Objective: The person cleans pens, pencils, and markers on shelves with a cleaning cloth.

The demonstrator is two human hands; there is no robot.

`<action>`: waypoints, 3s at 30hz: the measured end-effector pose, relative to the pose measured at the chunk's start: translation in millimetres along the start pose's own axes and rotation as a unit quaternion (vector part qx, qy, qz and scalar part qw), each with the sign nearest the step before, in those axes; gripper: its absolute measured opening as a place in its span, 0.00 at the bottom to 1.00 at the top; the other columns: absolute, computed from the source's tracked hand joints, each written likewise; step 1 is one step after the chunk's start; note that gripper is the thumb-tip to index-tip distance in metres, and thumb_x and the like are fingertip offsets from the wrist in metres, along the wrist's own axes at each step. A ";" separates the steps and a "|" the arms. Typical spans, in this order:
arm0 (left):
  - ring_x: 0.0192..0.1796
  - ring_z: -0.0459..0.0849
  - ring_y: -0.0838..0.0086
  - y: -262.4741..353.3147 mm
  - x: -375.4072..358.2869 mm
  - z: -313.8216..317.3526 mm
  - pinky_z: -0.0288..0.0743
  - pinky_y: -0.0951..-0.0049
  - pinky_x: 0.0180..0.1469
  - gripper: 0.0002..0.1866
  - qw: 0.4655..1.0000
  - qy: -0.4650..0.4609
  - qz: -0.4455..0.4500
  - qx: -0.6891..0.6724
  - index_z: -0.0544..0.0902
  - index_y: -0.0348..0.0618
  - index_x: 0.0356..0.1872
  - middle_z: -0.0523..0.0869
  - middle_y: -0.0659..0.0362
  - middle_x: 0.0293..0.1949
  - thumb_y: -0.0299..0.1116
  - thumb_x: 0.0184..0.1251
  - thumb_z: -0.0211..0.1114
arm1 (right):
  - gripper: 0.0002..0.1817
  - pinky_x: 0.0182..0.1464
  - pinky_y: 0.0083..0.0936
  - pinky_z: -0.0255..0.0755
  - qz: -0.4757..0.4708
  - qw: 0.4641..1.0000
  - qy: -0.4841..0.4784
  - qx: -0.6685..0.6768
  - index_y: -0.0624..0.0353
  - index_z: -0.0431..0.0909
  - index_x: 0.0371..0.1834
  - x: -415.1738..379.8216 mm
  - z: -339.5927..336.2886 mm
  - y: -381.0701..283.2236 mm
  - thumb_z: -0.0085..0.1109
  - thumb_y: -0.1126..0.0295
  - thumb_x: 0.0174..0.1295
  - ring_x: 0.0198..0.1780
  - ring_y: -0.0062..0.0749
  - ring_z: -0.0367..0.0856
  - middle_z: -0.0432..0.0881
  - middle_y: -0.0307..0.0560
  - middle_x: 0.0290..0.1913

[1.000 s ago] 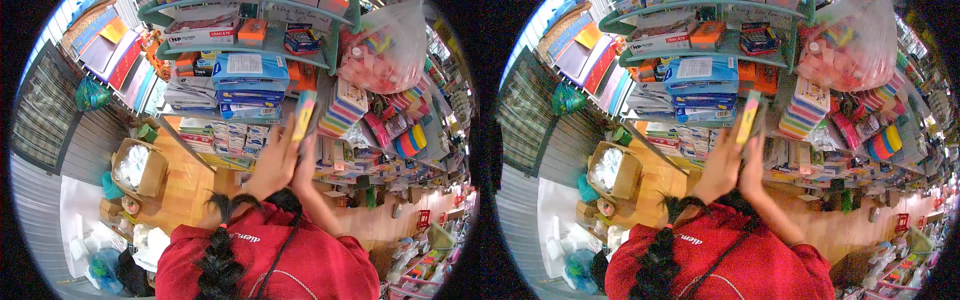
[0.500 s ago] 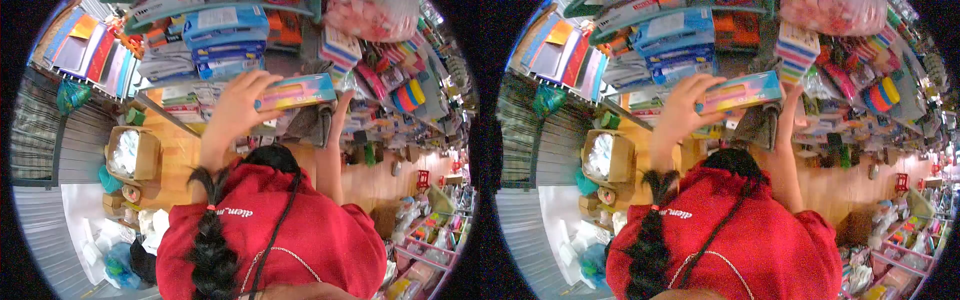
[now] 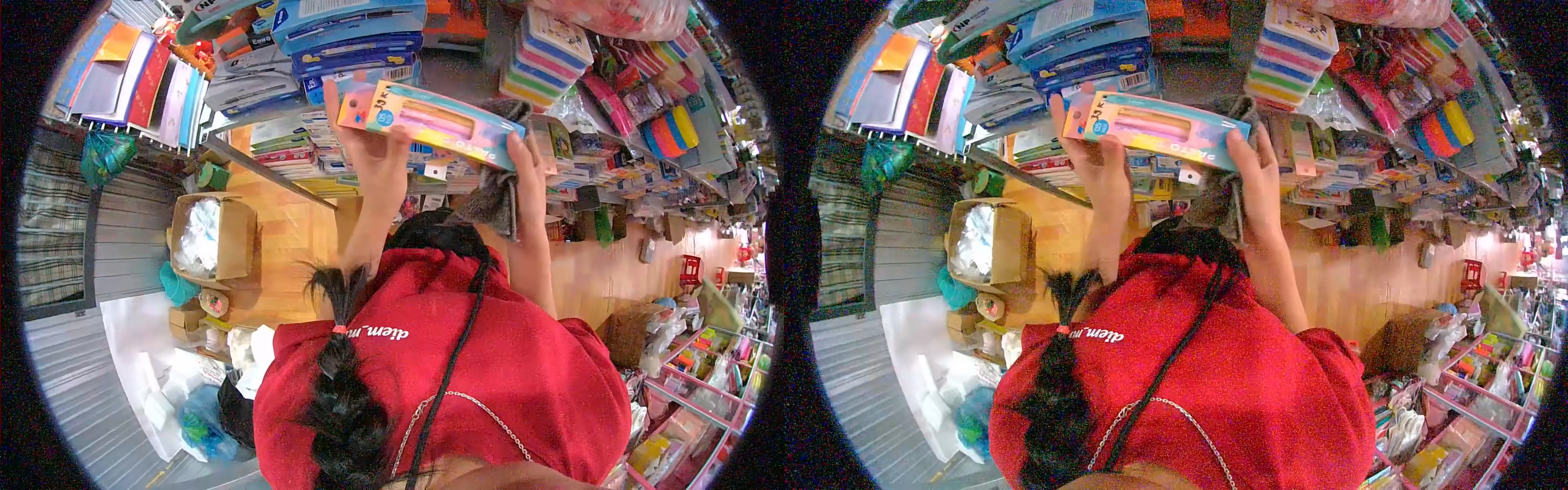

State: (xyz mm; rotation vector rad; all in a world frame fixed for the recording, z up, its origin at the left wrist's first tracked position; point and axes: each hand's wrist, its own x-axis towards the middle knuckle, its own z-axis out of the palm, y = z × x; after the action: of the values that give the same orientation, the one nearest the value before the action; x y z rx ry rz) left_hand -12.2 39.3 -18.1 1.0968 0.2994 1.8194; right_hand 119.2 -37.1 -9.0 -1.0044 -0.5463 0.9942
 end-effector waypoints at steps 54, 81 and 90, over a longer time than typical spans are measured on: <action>0.35 0.64 0.74 17.9 9.0 -13.2 0.61 0.77 0.38 0.45 0.839 -0.119 -0.376 -0.375 0.56 0.37 0.62 0.66 0.61 0.32 0.68 0.55 0.41 | 0.11 0.43 0.30 0.66 -0.503 0.700 -0.294 -0.413 0.52 0.75 0.27 -40.1 23.0 21.6 0.67 0.71 0.40 0.41 0.35 0.73 0.73 0.40 0.38; 0.46 0.74 0.79 38.1 -5.7 13.3 0.69 0.79 0.46 0.32 0.887 -0.091 -0.426 -0.153 0.66 0.43 0.58 0.75 0.60 0.45 0.59 0.65 0.37 | 0.06 0.34 0.31 0.62 -0.565 0.700 -0.116 -0.421 0.54 0.73 0.24 2.5 54.0 -0.3 0.62 0.72 0.44 0.29 0.39 0.70 0.74 0.42 0.26; 0.36 0.76 0.78 37.3 -5.0 18.1 0.71 0.79 0.39 0.35 0.870 -0.045 -0.458 -0.177 0.65 0.39 0.58 0.77 0.61 0.35 0.61 0.63 0.37 | 0.07 0.32 0.28 0.62 -0.574 0.665 -0.111 -0.465 0.51 0.76 0.25 6.2 46.9 5.0 0.65 0.69 0.42 0.29 0.35 0.70 0.72 0.39 0.24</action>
State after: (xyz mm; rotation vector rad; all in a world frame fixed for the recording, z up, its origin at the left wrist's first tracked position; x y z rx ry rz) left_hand -19.7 11.6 12.2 0.5989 0.3358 0.9098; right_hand 83.9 -10.2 8.0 -1.0830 -1.7299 -0.4381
